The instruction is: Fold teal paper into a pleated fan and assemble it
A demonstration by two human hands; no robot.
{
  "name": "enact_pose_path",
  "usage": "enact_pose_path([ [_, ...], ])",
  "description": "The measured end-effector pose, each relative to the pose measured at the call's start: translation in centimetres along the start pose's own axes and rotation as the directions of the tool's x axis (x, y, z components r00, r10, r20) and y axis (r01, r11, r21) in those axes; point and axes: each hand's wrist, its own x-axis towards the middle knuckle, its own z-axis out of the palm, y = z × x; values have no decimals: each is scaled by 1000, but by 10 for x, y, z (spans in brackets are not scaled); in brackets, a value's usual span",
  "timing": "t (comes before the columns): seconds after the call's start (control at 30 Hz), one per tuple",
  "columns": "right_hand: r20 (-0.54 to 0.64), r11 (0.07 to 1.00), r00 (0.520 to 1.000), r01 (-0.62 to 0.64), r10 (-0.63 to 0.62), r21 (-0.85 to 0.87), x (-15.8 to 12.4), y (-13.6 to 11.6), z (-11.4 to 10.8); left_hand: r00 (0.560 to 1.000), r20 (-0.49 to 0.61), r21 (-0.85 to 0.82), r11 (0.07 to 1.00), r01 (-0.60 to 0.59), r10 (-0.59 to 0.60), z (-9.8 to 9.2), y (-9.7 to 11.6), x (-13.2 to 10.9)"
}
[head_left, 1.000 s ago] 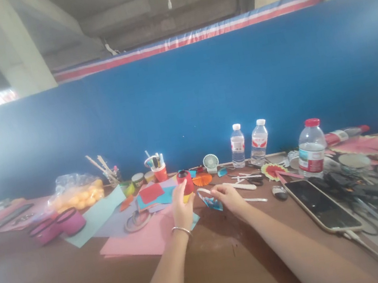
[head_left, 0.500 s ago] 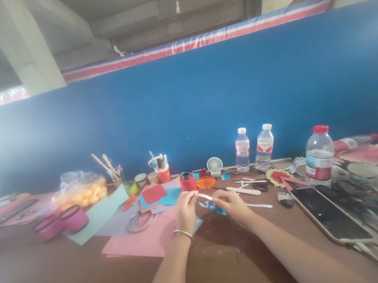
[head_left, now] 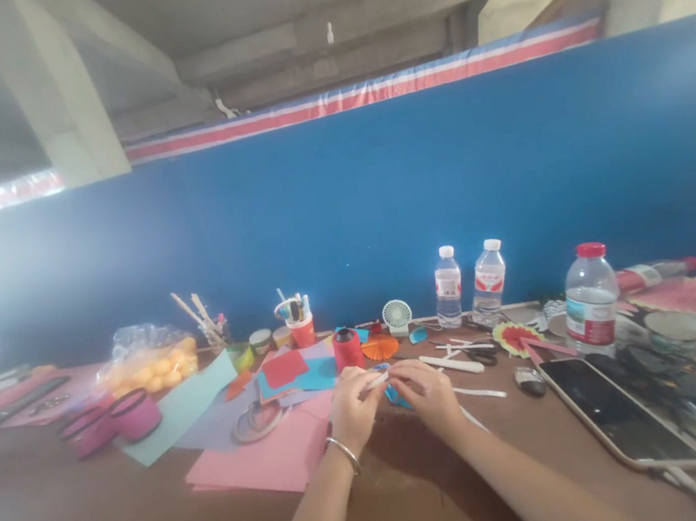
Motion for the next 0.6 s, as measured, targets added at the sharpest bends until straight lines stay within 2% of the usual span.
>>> enact_pose_path([
  [0.4,-26,997,998,-65,64,-31,1,3,0,999,50,-12,1000,-16,17,5,-1,-2],
  [0.5,-56,991,990,-129,131,34,1,3,2,999,42,-34,999,13,-12,5,-1,-3],
  [0.6,-118,963,960,-238,253,128,6,6,4,998,63,-58,998,18,-14,3,0,-3],
])
